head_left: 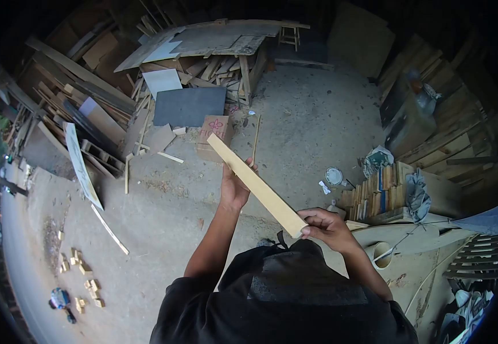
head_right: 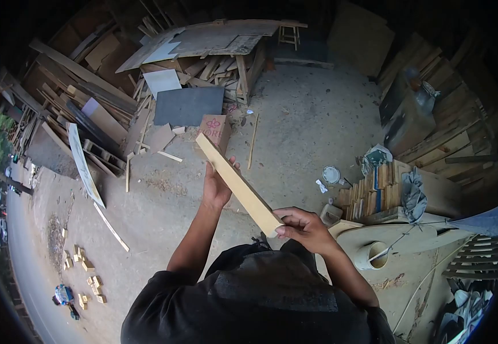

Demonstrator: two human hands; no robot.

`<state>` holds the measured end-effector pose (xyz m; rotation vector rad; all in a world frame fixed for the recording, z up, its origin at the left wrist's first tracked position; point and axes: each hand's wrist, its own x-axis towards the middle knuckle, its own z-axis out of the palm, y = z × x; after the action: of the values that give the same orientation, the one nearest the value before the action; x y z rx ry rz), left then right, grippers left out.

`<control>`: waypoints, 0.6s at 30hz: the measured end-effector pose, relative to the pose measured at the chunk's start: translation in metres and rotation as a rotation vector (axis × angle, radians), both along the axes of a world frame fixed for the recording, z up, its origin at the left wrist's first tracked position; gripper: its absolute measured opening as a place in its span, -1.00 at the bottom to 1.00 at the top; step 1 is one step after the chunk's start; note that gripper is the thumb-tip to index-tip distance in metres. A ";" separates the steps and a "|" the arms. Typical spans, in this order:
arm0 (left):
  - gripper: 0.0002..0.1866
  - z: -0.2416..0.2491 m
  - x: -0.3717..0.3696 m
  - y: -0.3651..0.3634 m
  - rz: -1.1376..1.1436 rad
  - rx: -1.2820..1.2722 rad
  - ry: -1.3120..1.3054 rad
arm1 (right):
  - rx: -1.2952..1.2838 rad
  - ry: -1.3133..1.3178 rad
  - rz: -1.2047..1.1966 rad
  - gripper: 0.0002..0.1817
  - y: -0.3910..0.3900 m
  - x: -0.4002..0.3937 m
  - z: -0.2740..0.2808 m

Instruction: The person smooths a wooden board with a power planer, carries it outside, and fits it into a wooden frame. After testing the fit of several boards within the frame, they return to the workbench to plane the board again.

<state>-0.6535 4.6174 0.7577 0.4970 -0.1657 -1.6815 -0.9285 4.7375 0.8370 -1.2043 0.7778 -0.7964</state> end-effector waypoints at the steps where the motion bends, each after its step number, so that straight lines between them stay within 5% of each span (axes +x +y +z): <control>1: -0.45 0.005 -0.010 -0.037 -0.030 0.009 -0.006 | 0.009 -0.006 -0.030 -0.57 -0.031 -0.013 -0.002; 8: -0.34 -0.064 -0.074 -0.337 -0.046 0.045 0.243 | -0.064 -0.017 -0.202 -0.58 -0.267 -0.085 -0.034; 15: -0.31 -0.052 -0.158 -0.586 -0.055 0.024 0.372 | -0.093 0.005 0.025 -0.62 -0.541 -0.170 -0.050; 18: -0.42 -0.054 -0.177 -0.694 0.027 -0.111 0.395 | -0.007 0.033 -0.057 -0.64 -0.664 -0.226 -0.055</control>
<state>-0.8305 3.9235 0.7037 0.0779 0.0361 -1.6993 -1.1549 4.0736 0.7822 -1.2080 0.8403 -0.8285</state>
